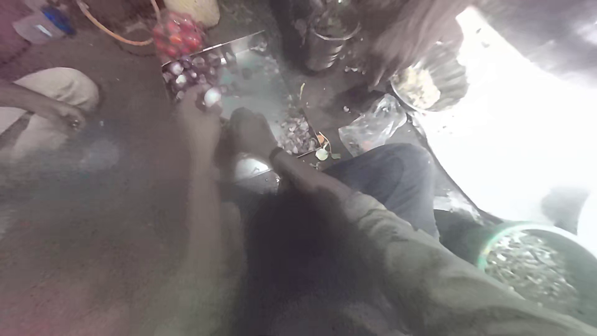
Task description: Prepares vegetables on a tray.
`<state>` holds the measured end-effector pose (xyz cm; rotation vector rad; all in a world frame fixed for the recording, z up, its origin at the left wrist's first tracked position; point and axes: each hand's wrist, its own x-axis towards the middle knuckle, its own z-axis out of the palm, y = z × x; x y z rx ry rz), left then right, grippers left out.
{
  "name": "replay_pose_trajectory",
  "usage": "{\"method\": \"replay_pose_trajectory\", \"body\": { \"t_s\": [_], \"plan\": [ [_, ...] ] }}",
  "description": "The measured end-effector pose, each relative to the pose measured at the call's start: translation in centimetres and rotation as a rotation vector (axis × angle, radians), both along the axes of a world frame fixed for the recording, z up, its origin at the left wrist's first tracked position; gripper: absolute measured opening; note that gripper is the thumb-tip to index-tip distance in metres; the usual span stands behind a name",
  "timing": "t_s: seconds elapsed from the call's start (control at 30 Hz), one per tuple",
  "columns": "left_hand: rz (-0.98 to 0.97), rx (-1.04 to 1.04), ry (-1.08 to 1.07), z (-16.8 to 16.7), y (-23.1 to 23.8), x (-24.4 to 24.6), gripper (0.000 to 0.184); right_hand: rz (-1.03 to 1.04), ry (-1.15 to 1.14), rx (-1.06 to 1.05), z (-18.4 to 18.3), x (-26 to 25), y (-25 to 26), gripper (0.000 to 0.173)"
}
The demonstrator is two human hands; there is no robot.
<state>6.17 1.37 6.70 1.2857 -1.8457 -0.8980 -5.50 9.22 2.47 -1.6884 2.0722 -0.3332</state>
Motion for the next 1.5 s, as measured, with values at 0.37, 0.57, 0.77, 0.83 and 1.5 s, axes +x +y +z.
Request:
{"method": "replay_pose_trajectory", "body": {
  "t_s": [0.37,0.57,0.77,0.83,1.5],
  "plan": [
    [-0.010,0.006,-0.019,0.4,-0.4,-0.2,0.038,-0.383,0.264,0.232,-1.7,-15.0,0.1,0.045],
    [0.008,0.026,0.000,0.4,-0.4,0.0,0.040,-0.364,0.266,0.137,-4.0,-16.8,1.3,0.048],
    [0.001,0.007,-0.002,0.0,-0.6,0.0,0.038,-0.392,0.207,0.166,-3.9,-16.3,2.0,0.046],
    [0.007,0.005,-0.004,0.0,-0.6,0.1,0.038,-0.428,0.149,0.103,-2.8,-16.1,2.3,0.038],
    [-0.195,0.089,-0.471,-3.3,0.0,-2.2,0.037,-0.578,-0.053,0.046,1.1,-18.0,12.0,0.046]
  ]
}}
